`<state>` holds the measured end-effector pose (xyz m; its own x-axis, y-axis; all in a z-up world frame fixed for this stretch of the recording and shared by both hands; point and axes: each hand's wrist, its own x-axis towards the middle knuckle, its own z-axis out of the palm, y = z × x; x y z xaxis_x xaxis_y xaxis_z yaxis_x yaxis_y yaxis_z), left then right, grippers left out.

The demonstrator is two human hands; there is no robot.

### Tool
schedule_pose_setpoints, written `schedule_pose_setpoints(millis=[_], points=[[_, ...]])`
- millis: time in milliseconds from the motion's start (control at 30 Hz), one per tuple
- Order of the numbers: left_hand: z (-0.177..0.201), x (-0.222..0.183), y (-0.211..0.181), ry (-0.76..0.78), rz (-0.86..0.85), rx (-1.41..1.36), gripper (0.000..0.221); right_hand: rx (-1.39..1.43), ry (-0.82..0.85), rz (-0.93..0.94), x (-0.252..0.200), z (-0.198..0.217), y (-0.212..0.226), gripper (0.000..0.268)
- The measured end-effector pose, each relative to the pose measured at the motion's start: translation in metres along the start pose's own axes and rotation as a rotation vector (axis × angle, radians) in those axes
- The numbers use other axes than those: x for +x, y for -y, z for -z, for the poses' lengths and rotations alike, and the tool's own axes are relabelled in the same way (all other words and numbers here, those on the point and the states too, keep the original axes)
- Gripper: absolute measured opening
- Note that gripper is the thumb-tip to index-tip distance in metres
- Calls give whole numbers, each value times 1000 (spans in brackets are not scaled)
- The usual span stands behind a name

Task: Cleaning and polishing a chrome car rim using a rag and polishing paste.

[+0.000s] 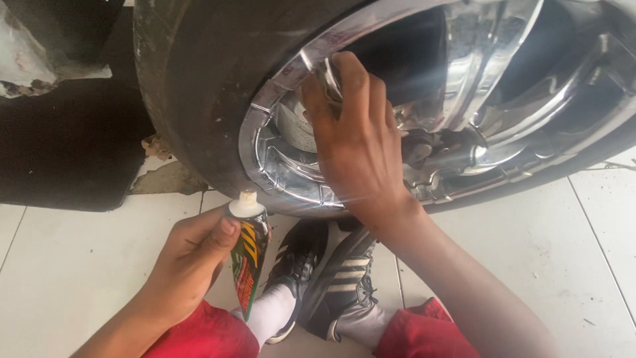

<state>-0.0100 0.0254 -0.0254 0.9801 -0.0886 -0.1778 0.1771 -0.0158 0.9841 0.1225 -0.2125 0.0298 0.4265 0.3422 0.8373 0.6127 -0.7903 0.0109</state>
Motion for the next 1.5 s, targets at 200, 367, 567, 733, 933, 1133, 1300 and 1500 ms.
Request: schedule_pose_setpoints(millis=[200, 367, 567, 733, 933, 1133, 1300, 1500], points=[[-37, -2, -37, 148, -173, 62, 50, 112, 1, 24, -5, 3, -11, 45], [-35, -3, -36, 149, -121, 74, 52, 129, 16, 10, -8, 1, -13, 55], [-24, 0, -28, 145, -65, 15, 52, 126, 128, 26, -5, -6, -22, 56], [-15, 0, -27, 155, -103, 30, 53, 181, 233, 57, 2, 2, -22, 56], [-13, 1, -24, 143, -94, 21, 54, 125, 278, 106, 8, 11, -25, 55], [-19, 2, -24, 185, -112, -18, 56, 133, 354, 138, 16, 21, -29, 53], [-28, 3, -29, 180, -73, 26, 57, 187, 383, 114, 18, 30, -29, 48], [-18, 2, -1, 164, -6, 30, 53, 489, 36, -57, 12, 11, -11, 22]])
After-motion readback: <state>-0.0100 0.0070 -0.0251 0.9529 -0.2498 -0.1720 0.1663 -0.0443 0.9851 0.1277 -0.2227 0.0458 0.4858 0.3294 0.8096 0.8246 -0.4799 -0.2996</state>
